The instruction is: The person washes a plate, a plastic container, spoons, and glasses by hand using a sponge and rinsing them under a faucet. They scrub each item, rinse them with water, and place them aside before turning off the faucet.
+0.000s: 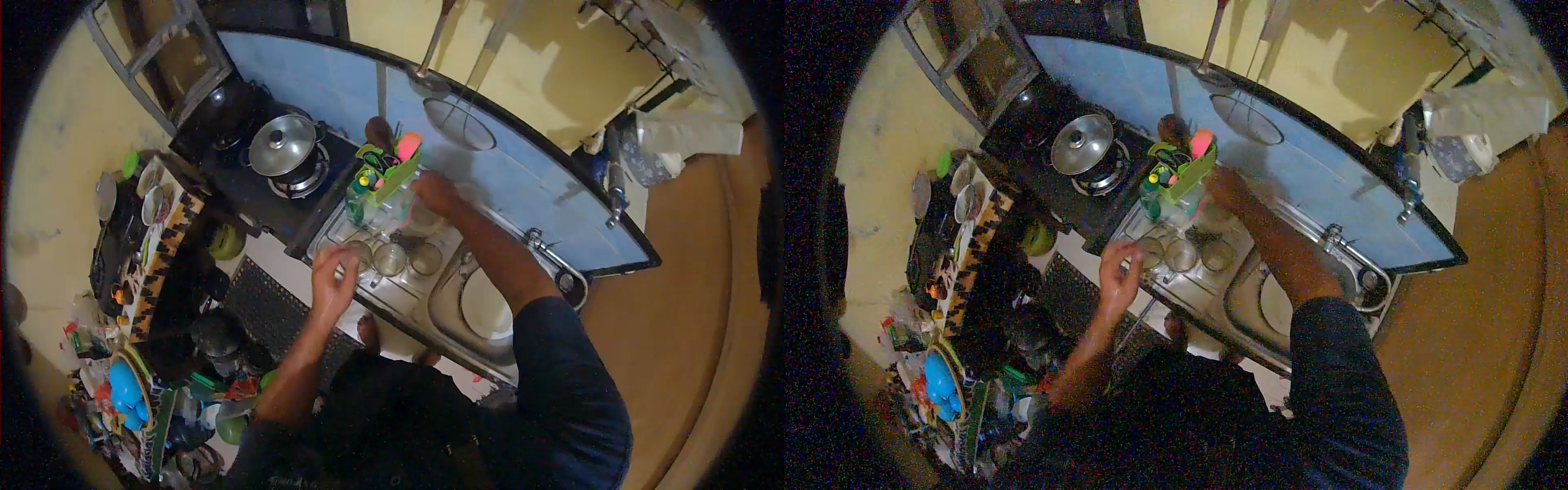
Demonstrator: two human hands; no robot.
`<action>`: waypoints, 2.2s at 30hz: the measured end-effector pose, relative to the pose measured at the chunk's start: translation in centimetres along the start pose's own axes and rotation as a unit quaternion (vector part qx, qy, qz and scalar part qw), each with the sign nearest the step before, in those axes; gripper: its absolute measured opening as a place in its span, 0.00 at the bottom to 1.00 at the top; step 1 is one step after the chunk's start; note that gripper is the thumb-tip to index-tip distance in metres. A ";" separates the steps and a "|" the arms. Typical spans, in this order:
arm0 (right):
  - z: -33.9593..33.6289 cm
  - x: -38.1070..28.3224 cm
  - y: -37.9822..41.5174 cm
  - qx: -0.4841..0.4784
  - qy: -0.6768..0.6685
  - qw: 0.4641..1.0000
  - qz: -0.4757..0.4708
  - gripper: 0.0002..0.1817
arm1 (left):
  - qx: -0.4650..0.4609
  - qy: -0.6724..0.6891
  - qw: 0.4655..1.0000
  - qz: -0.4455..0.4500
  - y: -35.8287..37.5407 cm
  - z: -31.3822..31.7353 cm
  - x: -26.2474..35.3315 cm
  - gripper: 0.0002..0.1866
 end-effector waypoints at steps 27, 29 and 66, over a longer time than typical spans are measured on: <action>-9.6 -1.4 7.1 0.352 -0.351 0.847 0.188 0.20 | -0.238 0.376 0.830 -0.337 -6.1 13.3 2.8 0.10; -10.1 -2.9 7.3 0.333 -0.349 0.861 0.163 0.20 | -0.237 0.361 0.846 -0.313 -5.6 13.4 3.9 0.09; -5.7 -2.3 4.0 0.195 -0.293 0.907 0.232 0.16 | -0.204 0.378 0.811 -0.397 -0.5 8.4 2.0 0.07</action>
Point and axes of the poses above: each hand's wrist, its own y-axis away from the middle knuckle, its own z-axis out of the palm, x = y × z, the point moved 2 cm from there along -y, towards the middle knuckle, and after that the axes turned 6 degrees about -x, right-handed, at the moved point
